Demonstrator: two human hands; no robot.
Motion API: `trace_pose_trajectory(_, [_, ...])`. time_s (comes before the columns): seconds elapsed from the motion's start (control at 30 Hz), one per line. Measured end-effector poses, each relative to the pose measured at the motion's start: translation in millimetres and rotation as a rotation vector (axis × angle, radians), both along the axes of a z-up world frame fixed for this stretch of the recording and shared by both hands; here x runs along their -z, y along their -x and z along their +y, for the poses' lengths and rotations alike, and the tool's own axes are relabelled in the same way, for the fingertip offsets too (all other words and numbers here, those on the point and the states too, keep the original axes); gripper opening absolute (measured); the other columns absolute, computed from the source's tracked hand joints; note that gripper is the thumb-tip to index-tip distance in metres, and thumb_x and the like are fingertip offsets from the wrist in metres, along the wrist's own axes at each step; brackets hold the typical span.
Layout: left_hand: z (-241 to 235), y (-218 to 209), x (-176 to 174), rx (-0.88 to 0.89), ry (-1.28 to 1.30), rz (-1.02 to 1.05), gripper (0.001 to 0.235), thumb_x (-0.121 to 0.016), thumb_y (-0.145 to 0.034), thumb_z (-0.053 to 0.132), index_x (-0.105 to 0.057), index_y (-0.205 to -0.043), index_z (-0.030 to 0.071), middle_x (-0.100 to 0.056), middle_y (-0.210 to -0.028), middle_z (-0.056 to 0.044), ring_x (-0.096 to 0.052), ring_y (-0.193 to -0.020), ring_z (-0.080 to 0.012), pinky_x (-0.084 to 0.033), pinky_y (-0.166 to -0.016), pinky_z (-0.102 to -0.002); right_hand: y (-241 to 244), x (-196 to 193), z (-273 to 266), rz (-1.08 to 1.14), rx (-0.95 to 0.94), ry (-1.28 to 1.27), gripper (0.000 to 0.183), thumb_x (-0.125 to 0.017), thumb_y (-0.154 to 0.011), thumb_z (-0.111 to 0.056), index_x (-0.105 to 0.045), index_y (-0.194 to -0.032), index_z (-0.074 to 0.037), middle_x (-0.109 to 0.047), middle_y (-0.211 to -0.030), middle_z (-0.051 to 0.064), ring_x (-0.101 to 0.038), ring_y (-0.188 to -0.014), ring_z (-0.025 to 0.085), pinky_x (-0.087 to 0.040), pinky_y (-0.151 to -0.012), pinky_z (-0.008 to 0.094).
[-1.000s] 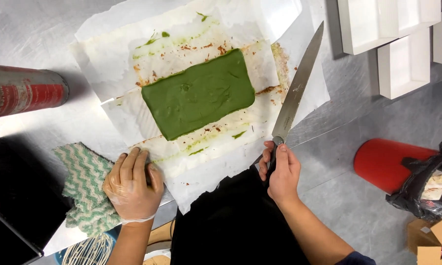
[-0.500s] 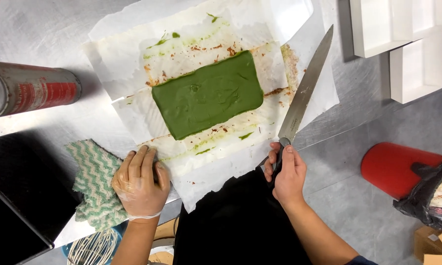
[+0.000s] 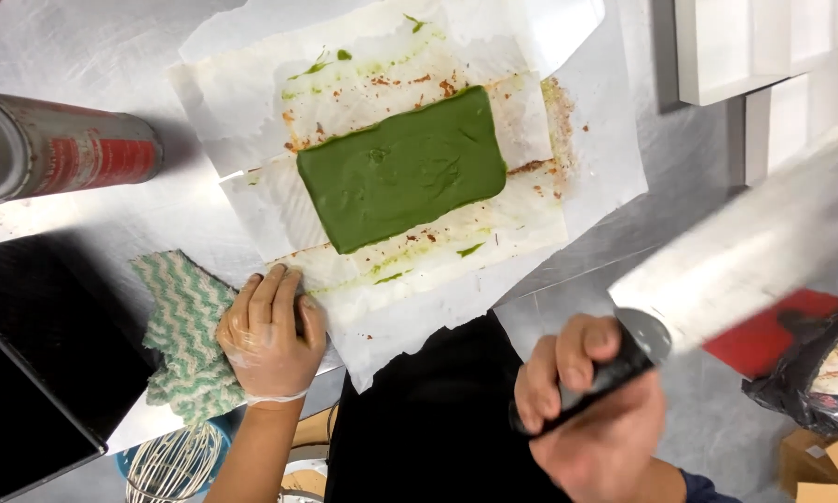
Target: The person trims the edges of a rectangular green cake slab resting on parchment paper using a long knife, holding the paper steady with a gloved hand. They periodically wipe the blade on a cloth, reposition the parchment, and briefly use a blowtorch near the cake before resuming trimming.
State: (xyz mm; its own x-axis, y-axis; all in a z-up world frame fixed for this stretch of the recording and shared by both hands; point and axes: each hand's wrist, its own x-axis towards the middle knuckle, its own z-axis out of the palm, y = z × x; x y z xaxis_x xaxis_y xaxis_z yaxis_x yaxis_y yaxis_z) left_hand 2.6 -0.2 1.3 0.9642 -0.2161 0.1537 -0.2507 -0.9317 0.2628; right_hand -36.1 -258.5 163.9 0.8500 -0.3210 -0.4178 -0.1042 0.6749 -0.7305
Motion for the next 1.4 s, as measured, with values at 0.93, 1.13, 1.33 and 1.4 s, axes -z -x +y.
trace_pose_trajectory(0.93, [-2,9,5,-0.002,-0.071,-0.014,0.027,-0.07,-0.099,0.015,-0.074,-0.126,0.012,-0.067,-0.133,-0.002,-0.062,-0.126,-0.0262,-0.043,-0.106,-0.042,29,-60,-30,-0.327,0.079,-0.125,0.028,-0.057,-0.102,-0.033,-0.054,-0.112,-0.007,-0.05,-0.091,0.007,-0.055,-0.075,0.025,-0.048,-0.064,0.046])
trace_pose_trajectory(1.13, [-3,2,-2,-0.018,-0.059,-0.003,0.028,-0.07,-0.092,0.014,-0.074,-0.12,0.011,-0.068,-0.131,-0.003,-0.062,-0.125,-0.028,-0.045,-0.105,-0.043,19,-14,-44,-0.174,0.165,0.024,0.037,-0.056,-0.103,-0.042,-0.051,-0.112,-0.007,-0.047,-0.092,0.006,-0.052,-0.076,0.021,-0.047,-0.063,0.037])
trace_pose_trajectory(1.33, [-3,0,-2,-0.018,-0.023,-0.014,0.028,-0.07,-0.091,0.014,-0.074,-0.119,0.01,-0.068,-0.129,-0.003,-0.061,-0.122,-0.028,-0.046,-0.101,-0.044,18,53,-56,0.206,0.068,0.302,0.035,-0.043,-0.112,-0.04,-0.05,-0.111,-0.006,-0.049,-0.087,0.007,-0.05,-0.067,0.017,-0.043,-0.053,0.031])
trace_pose_trajectory(1.4, [-3,-1,-2,-0.012,-0.009,-0.002,0.03,-0.07,-0.089,0.014,-0.074,-0.118,0.01,-0.068,-0.128,-0.004,-0.061,-0.121,-0.0287,-0.046,-0.1,-0.044,18,77,-59,0.328,0.032,0.407,0.031,-0.041,-0.11,-0.032,-0.05,-0.108,-0.003,-0.051,-0.084,0.007,-0.05,-0.064,0.017,-0.043,-0.051,0.031])
